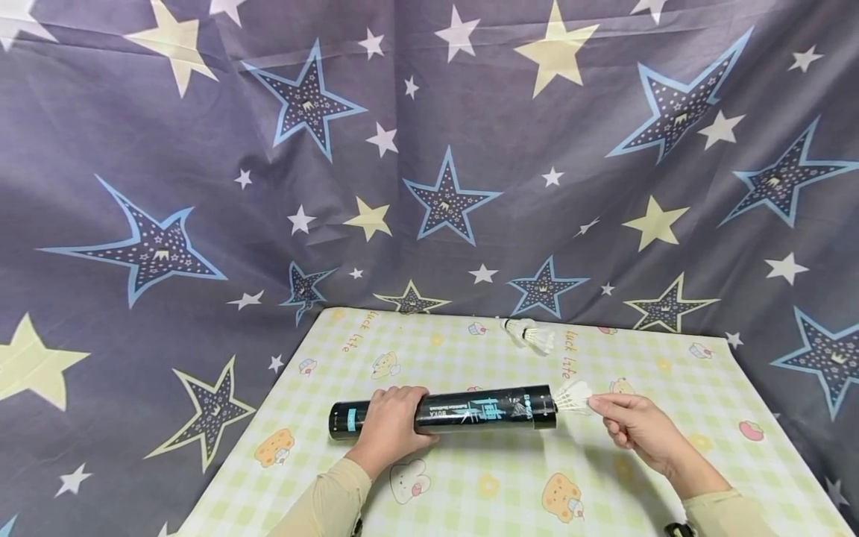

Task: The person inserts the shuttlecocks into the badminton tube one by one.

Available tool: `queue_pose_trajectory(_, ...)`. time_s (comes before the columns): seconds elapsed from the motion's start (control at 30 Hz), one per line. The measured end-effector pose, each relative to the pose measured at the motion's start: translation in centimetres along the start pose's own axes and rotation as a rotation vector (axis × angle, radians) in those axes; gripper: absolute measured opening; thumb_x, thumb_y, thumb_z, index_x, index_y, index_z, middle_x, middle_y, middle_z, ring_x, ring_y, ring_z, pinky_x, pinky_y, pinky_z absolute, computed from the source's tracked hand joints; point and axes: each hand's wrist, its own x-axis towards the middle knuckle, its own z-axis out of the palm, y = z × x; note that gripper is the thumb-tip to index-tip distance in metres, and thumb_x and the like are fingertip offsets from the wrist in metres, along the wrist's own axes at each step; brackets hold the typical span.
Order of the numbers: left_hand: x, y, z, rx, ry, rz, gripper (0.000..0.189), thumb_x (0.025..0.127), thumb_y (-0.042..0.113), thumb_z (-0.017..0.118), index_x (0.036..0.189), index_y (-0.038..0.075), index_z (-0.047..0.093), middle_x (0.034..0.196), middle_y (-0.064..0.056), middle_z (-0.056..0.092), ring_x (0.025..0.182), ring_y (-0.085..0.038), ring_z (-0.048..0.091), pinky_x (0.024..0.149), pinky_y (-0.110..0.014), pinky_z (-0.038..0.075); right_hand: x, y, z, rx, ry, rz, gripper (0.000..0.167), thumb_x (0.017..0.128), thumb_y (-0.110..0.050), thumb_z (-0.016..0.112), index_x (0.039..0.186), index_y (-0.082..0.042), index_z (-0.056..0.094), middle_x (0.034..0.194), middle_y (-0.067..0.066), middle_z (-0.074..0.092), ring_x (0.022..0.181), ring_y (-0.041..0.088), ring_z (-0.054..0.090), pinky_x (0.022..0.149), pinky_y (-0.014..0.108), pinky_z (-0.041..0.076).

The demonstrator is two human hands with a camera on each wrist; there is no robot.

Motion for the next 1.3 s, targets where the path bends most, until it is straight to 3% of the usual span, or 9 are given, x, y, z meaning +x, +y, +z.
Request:
queue_pose_trajectory(0.2, 0.2, 0.4, -0.1, 0.005, 0.015, 0.029, 0.081, 0.064, 0.06, 0.098, 0.129, 0.022, 0.069, 0.117, 0.004, 0.078, 0.1, -0.018, 0.071, 0.088, -0.042, 0.05, 0.6, 0.5, 1.7, 0.05, -0.083, 0.007, 0.024, 0.112, -0.023, 0.056, 0.113, -0.027, 0.08, 0.066, -0.014, 0.06, 0.053, -0.003, 0.051, 0.052, 0.015, 0.044)
queue_pose_trajectory(0.37, 0.2, 0.3, 0.2, -0.001, 0.003, 0.0, 0.081, 0.063, 0.061, 0.098, 0.128, 0.022, 0.069, 0.116, 0.004, 0.078, 0.1, -0.018, 0.071, 0.087, -0.041, 0.049, 0.8, 0.5, 3.3, 0.045, -0.143, -0.017, 0.025, 0.114, -0.027, 0.053, 0.114, -0.025, 0.077, 0.067, -0.014, 0.061, 0.052, -0.002, 0.05, 0.051, 0.016, 0.043)
queue_pose_trajectory(0.87, 0.0, -0.1, -0.1, -0.009, -0.02, -0.003, 0.082, 0.065, 0.061, 0.097, 0.131, 0.022, 0.068, 0.121, 0.004, 0.077, 0.103, -0.018, 0.07, 0.092, -0.043, 0.05, 0.7, 0.4, 4.9, 0.058, -0.326, -0.04, 0.036, 0.118, -0.03, 0.039, 0.093, -0.022, 0.064, 0.065, -0.015, 0.058, 0.05, -0.001, 0.051, 0.053, 0.018, 0.042)
queue_pose_trajectory(1.0, 0.1, -0.1, -0.1, -0.007, 0.005, 0.008, 0.082, 0.064, 0.06, 0.097, 0.131, 0.022, 0.067, 0.12, 0.004, 0.077, 0.103, -0.018, 0.07, 0.092, -0.042, 0.05, 0.3, 0.2, 5.4, 0.049, -0.326, -0.069, 0.028, 0.117, -0.024, 0.042, 0.112, -0.022, 0.069, 0.064, -0.015, 0.058, 0.05, -0.002, 0.05, 0.051, 0.017, 0.04)
queue_pose_trajectory(1.1, 0.1, -0.1, -0.1, -0.013, 0.019, 0.015, 0.083, 0.064, 0.06, 0.097, 0.131, 0.022, 0.067, 0.121, 0.004, 0.077, 0.104, -0.018, 0.07, 0.092, -0.042, 0.05, 0.2, 0.1, 5.9, 0.029, -0.266, -0.071, 0.024, 0.114, -0.02, 0.052, 0.132, -0.018, 0.068, 0.06, -0.014, 0.056, 0.047, -0.002, 0.048, 0.048, 0.017, 0.038)
queue_pose_trajectory(1.2, 0.2, -0.1, -0.1, -0.023, 0.021, 0.013, 0.082, 0.064, 0.059, 0.097, 0.131, 0.022, 0.067, 0.122, 0.004, 0.077, 0.105, -0.018, 0.07, 0.092, -0.042, 0.05, 0.4, 0.1, 6.4, 0.005, -0.186, -0.033, 0.025, 0.111, -0.022, 0.059, 0.133, -0.014, 0.067, 0.056, -0.014, 0.054, 0.044, -0.002, 0.046, 0.045, 0.017, 0.037)
queue_pose_trajectory(1.3, 0.1, -0.1, -0.1, -0.025, 0.017, 0.007, 0.082, 0.064, 0.059, 0.098, 0.131, 0.022, 0.067, 0.122, 0.003, 0.077, 0.105, -0.019, 0.07, 0.092, -0.042, 0.049, 0.6, 0.2, 6.7, 0.012, -0.157, -0.004, 0.025, 0.11, -0.024, 0.06, 0.133, -0.015, 0.067, 0.054, -0.014, 0.052, 0.042, -0.002, 0.046, 0.042, 0.017, 0.039)
